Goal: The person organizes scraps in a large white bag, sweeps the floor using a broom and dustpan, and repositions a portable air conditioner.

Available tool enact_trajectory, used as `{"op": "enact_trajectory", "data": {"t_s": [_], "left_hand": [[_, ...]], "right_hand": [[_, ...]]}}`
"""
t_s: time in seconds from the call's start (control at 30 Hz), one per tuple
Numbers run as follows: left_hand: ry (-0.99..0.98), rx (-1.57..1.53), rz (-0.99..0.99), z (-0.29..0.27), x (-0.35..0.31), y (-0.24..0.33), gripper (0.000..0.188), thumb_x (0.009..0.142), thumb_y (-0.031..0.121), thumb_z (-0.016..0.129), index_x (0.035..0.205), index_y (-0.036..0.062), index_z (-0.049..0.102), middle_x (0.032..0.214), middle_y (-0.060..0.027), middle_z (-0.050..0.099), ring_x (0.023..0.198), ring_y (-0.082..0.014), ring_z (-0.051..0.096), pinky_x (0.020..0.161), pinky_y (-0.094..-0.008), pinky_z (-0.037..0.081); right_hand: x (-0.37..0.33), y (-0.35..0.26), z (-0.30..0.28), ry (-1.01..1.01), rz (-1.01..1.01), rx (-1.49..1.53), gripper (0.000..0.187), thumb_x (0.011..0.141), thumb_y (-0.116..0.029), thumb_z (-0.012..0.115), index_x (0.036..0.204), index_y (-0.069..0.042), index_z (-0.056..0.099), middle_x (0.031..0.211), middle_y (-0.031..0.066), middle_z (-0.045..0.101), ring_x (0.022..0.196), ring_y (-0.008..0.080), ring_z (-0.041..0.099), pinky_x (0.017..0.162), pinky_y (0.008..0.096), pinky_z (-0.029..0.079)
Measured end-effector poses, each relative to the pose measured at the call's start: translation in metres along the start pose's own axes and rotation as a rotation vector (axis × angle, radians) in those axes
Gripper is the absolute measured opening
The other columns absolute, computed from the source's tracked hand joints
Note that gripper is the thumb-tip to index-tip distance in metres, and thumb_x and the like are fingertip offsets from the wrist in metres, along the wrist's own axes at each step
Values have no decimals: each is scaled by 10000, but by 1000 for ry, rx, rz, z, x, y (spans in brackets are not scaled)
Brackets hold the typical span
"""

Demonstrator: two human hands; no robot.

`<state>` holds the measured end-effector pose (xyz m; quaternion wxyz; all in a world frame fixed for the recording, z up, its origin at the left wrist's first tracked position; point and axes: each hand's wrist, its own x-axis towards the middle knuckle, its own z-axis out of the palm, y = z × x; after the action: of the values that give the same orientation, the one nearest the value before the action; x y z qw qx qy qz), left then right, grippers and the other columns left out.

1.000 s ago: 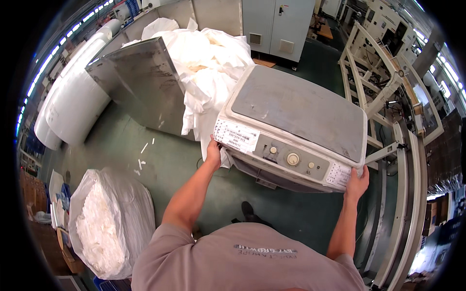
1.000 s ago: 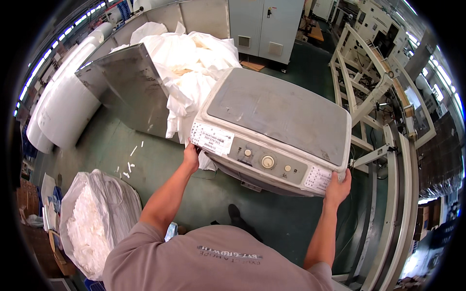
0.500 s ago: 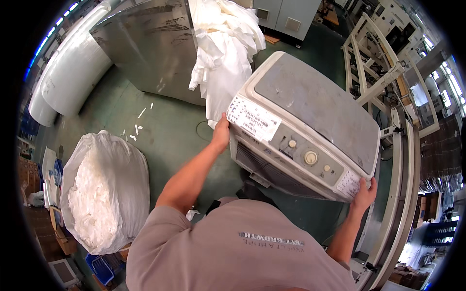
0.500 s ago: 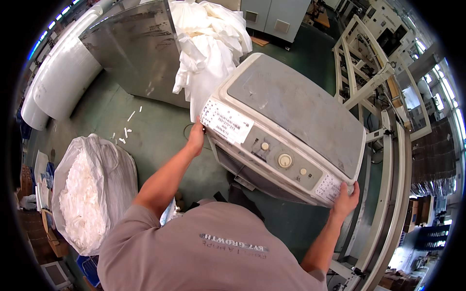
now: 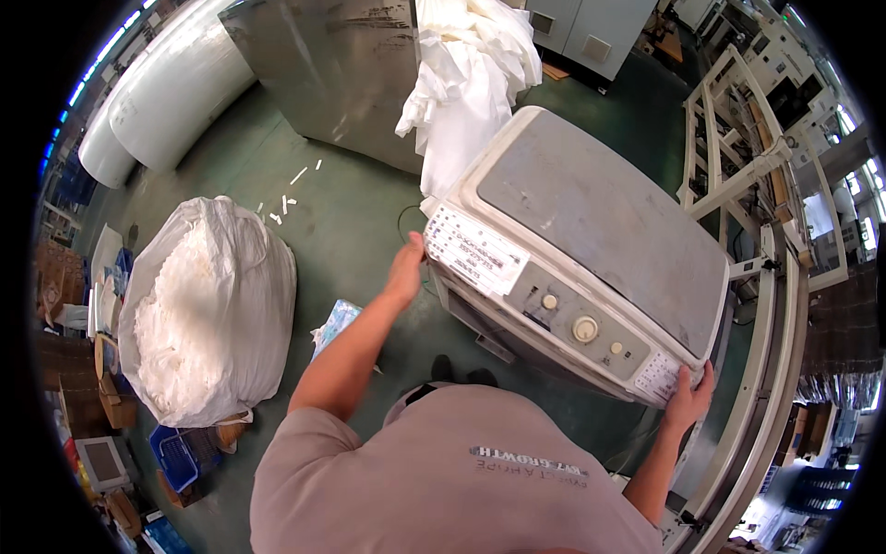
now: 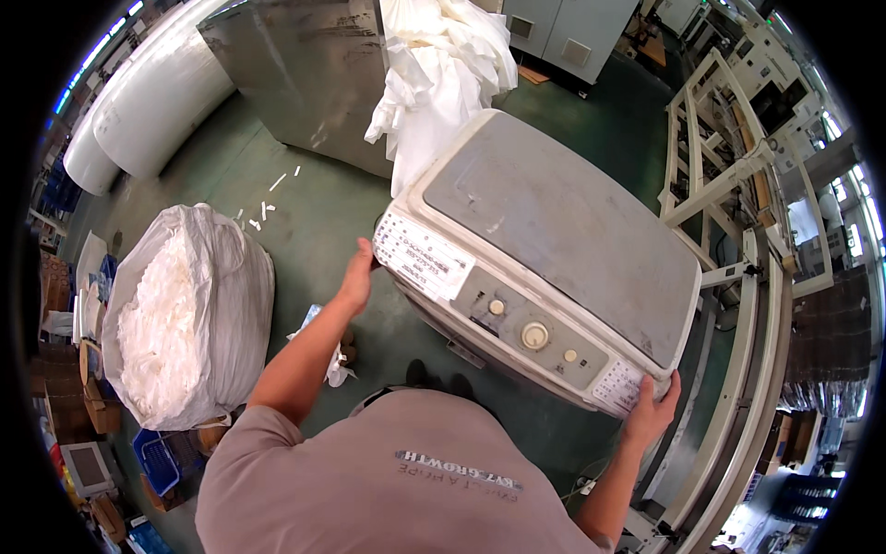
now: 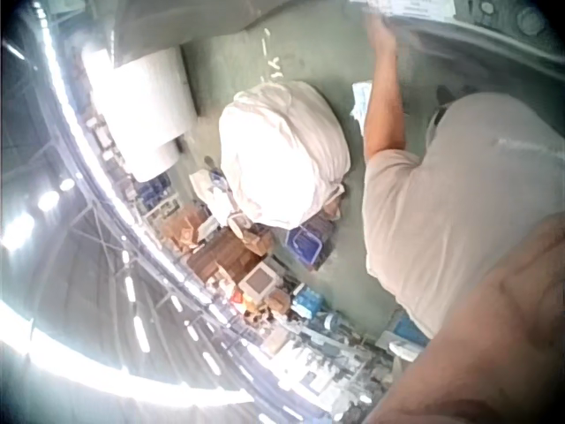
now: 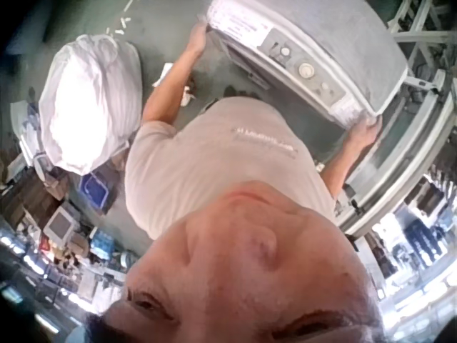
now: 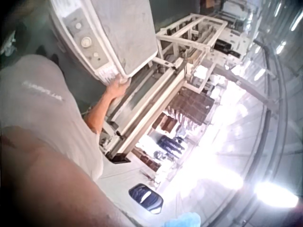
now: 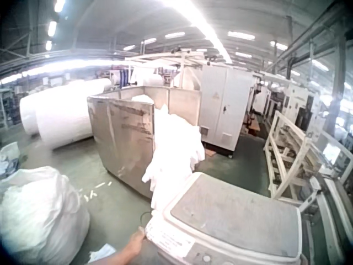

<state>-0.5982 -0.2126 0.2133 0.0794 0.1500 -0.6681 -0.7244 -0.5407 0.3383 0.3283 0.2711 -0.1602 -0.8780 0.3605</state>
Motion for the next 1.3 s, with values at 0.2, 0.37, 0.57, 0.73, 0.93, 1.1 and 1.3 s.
{"op": "enact_trajectory", "data": {"t_s": [0.2, 0.37, 0.57, 0.73, 0.93, 1.1, 1.3], "left_hand": [[2, -176, -175, 2, 22, 15, 741, 1020, 642, 297, 1344, 35, 572, 1306, -64, 638, 1239, -186, 550, 1119, -391, 339], [20, -187, -121, -9, 51, 33, 622, 1027, 558, 410, 1263, 22, 620, 1221, -100, 685, 1111, -207, 644, 980, -341, 465], [-105, -455, -212, 18, 60, 59, 549, 1027, 464, 467, 1223, -23, 627, 1187, -164, 689, 1045, -258, 685, 916, -361, 538], [-320, -511, -494, 7, 103, 99, 748, 964, 581, 494, 1242, -108, 586, 1227, -260, 645, 1145, -360, 632, 968, -414, 514], [-232, -401, -327, 35, 187, 149, 564, 959, 485, 586, 1017, -75, 629, 955, -174, 670, 900, -292, 652, 890, -382, 518], [-382, -303, -100, 92, 235, 198, 366, 980, 353, 617, 1046, -6, 629, 998, -121, 694, 998, -247, 661, 879, -340, 505], [-738, 928, 390, 218, 241, 250, 619, 881, 511, 667, 1189, -25, 645, 1112, -166, 681, 1053, -246, 616, 902, -365, 459]], "right_hand": [[27, 29, -2, -94, 67, 141, 607, 955, -280, 661, 1446, -5, 435, 1039, 118, 669, 881, 187, 628, 812, 332, 495], [25, 45, 28, -82, 82, 579, 528, 991, -248, 602, 1402, 52, 460, 1315, 151, 563, 1174, 191, 543, 1030, 315, 407], [28, 33, 18, -174, 122, 653, 492, 1004, -214, 578, 1393, 62, 459, 1273, 138, 585, 1141, 189, 560, 1019, 313, 416], [28, 44, 22, -194, 82, 671, 482, 1018, -215, 558, 1404, 60, 468, 1297, 142, 596, 1164, 196, 568, 1022, 303, 420], [28, 31, 13, -117, -29, 399, 462, 992, -198, 600, 1365, 61, 512, 1281, 156, 618, 1171, 211, 575, 1025, 320, 422], [25, 18, 9, -130, -52, 341, 480, 978, -221, 627, 1368, 37, 518, 1230, 141, 643, 1118, 199, 595, 990, 320, 444], [31, 12, 7, -139, -48, 366, 458, 989, -230, 608, 1370, 13, 530, 1212, 121, 653, 1130, 188, 588, 991, 319, 440]]}}
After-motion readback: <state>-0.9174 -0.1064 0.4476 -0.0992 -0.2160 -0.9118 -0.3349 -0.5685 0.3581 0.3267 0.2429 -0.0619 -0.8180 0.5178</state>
